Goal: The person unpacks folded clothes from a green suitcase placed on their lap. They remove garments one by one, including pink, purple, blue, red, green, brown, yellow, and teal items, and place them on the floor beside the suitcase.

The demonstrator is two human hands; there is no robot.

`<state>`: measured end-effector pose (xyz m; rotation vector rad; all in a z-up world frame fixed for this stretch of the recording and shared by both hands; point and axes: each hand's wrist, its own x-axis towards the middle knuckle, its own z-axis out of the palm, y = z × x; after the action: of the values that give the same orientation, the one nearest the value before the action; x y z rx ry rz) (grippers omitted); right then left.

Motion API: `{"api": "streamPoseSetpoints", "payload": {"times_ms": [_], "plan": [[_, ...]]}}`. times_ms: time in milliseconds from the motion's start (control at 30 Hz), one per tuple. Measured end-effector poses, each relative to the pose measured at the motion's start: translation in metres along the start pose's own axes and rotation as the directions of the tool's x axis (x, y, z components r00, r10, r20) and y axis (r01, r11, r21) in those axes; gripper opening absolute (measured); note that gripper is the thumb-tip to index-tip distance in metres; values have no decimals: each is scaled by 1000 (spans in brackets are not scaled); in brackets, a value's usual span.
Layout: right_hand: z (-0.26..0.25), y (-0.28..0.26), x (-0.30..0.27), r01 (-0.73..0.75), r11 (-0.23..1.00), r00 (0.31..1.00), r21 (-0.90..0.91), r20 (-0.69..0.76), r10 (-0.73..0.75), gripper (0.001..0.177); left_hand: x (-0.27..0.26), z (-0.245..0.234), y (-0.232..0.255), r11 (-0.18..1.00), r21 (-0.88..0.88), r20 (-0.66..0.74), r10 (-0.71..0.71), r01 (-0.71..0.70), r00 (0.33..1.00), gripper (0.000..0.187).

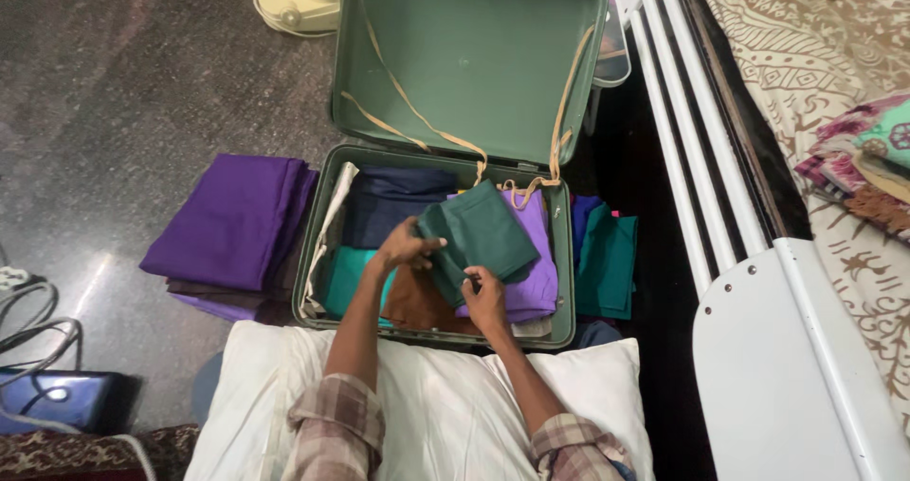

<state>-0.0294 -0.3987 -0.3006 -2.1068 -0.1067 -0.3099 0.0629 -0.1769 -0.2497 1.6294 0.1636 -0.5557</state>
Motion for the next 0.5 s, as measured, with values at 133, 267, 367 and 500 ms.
{"api": "streamPoseSetpoints", "payload": {"times_ms": [133, 267, 367, 500], "plan": [[-4, -3, -1, 54, 998, 998, -15, 21, -53, 20, 6, -10, 3, 976, 217, -73, 26, -9, 997, 78], [-7, -24, 1, 126, 992, 987, 4, 103, -125, 19, 12, -4, -14, 977, 191, -258, 140, -92, 956, 87], [-10, -40, -7, 338, 933, 937, -123, 135, -321, 23, 13, 14, -40, 987, 110, -433, 151, -115, 888, 89], [-11, -53, -8, 412, 879, 911, -241, 111, -397, 21, 19, 38, -73, 999, -28, -532, 10, -29, 847, 101]]}}
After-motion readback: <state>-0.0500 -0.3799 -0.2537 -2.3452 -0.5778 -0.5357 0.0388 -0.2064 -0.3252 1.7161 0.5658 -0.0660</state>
